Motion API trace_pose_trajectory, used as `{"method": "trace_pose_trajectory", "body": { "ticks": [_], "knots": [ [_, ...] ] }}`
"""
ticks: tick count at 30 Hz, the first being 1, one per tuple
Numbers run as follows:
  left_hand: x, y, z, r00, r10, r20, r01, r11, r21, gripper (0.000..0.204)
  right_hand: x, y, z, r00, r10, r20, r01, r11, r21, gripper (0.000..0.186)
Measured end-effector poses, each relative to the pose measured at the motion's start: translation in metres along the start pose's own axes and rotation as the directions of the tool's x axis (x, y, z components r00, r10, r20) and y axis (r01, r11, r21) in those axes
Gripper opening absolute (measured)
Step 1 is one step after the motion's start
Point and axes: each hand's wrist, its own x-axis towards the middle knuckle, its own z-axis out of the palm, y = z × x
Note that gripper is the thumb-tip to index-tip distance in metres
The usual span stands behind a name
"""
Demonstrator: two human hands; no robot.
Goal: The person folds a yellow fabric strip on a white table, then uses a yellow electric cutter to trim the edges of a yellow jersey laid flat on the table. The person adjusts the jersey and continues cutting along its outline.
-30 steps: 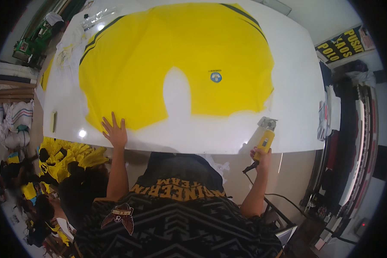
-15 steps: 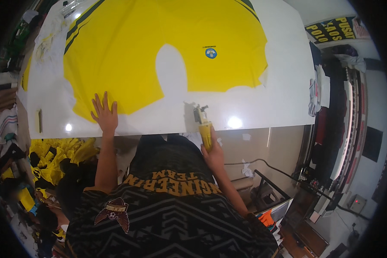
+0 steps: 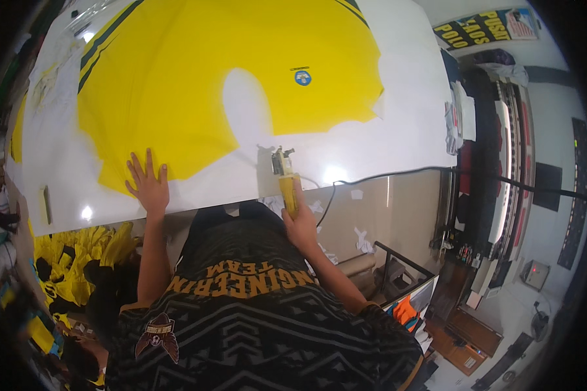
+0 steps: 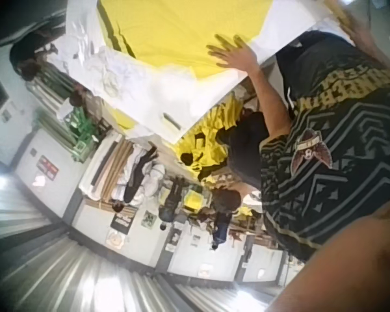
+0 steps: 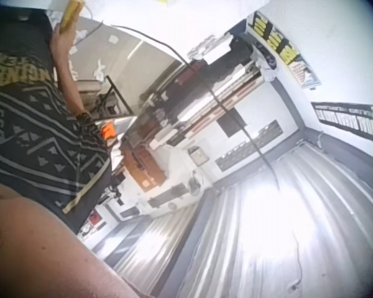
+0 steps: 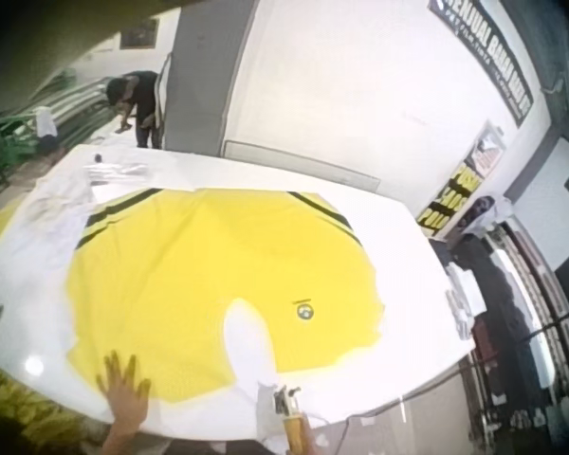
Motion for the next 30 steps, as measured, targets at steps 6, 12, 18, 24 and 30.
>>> {"method": "trace_pose_trajectory", "body": {
  "ticks": [6, 12, 18, 24, 30],
  "knots": [
    [-0.002, 0.003, -0.005, 1.0, -0.012, -0.006, 0.012, 1.0, -0.013, 0.07, 0.017, -0.01, 0.007, 0.999, 0.046, -0.008, -0.045, 0.997, 0.059, 0.101],
    [-0.001, 0.004, -0.008, 1.0, -0.016, 0.021, 0.017, 0.999, -0.03, 0.069, 0.029, -0.034, 0.003, 0.988, 0.148, 0.033, -0.152, 0.979, 0.133, 0.095],
    [-0.001, 0.006, -0.012, 1.0, -0.024, 0.021, 0.025, 0.999, -0.038, 0.07, 0.047, -0.043, 0.005, 0.995, 0.096, 0.014, -0.097, 0.985, 0.146, 0.094],
    [0.0, 0.006, -0.011, 0.999, -0.031, 0.014, 0.032, 0.998, -0.05, 0.07, 0.071, -0.042, 0.008, 0.999, 0.033, -0.026, -0.029, 0.99, 0.138, 0.094],
    [0.001, 0.008, -0.013, 0.999, -0.042, 0.019, 0.043, 0.998, -0.049, 0.071, 0.095, -0.058, -0.001, 0.999, 0.037, -0.021, -0.034, 0.99, 0.136, 0.097]
  ]
}}
